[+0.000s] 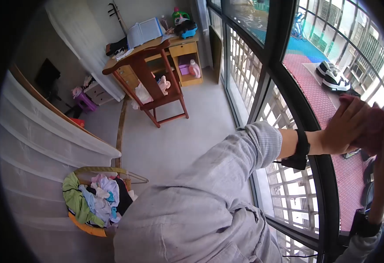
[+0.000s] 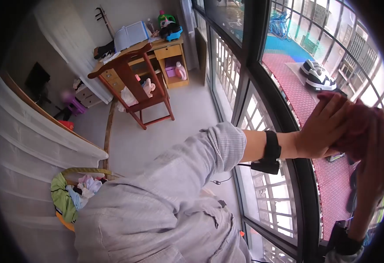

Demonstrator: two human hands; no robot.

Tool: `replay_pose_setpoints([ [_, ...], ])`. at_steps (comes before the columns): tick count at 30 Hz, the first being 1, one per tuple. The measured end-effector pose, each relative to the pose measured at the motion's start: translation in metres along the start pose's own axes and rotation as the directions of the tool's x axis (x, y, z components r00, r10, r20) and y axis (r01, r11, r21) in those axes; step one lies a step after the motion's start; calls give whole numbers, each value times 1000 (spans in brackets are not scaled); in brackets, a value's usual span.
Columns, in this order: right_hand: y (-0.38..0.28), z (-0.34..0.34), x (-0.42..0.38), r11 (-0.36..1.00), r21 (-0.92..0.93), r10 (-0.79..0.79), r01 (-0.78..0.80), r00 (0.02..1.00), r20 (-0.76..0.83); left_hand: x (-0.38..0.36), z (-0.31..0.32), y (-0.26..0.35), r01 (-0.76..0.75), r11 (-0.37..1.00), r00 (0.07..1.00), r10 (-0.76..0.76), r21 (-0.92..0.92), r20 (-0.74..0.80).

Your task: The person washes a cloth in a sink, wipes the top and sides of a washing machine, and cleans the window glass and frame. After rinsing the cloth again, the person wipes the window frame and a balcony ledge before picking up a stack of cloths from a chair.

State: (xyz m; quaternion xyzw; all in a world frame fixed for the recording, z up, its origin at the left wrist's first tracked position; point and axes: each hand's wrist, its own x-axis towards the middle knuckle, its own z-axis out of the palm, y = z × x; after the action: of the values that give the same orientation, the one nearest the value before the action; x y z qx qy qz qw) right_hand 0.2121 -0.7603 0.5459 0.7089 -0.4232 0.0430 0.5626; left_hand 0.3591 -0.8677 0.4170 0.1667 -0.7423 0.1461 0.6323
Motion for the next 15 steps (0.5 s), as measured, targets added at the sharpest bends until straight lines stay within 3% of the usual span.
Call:
replay_pose_setpoints([
  [3,-63,16,-4,998,53,-26,16,981,195,-66,-18,-16,41,999,994,-42,10,101],
  [6,-94,21,-25,972,116,-217,205,971,99,-114,-31,-32,15,998,981,-27,67,191],
  [9,-103,22,-46,973,124,-222,196,945,242,-125,-38,-46,-67,995,968,49,67,245],
  [12,-86,33,-51,984,39,-180,175,957,228,-102,-32,-51,-44,997,989,34,68,146],
  [14,-59,24,-39,988,-63,-131,141,981,143,-63,-23,-52,61,998,998,-61,11,1],
  [15,-43,13,-29,991,-114,-48,74,976,211,-39,-21,-51,111,993,991,-113,-29,-68],
])
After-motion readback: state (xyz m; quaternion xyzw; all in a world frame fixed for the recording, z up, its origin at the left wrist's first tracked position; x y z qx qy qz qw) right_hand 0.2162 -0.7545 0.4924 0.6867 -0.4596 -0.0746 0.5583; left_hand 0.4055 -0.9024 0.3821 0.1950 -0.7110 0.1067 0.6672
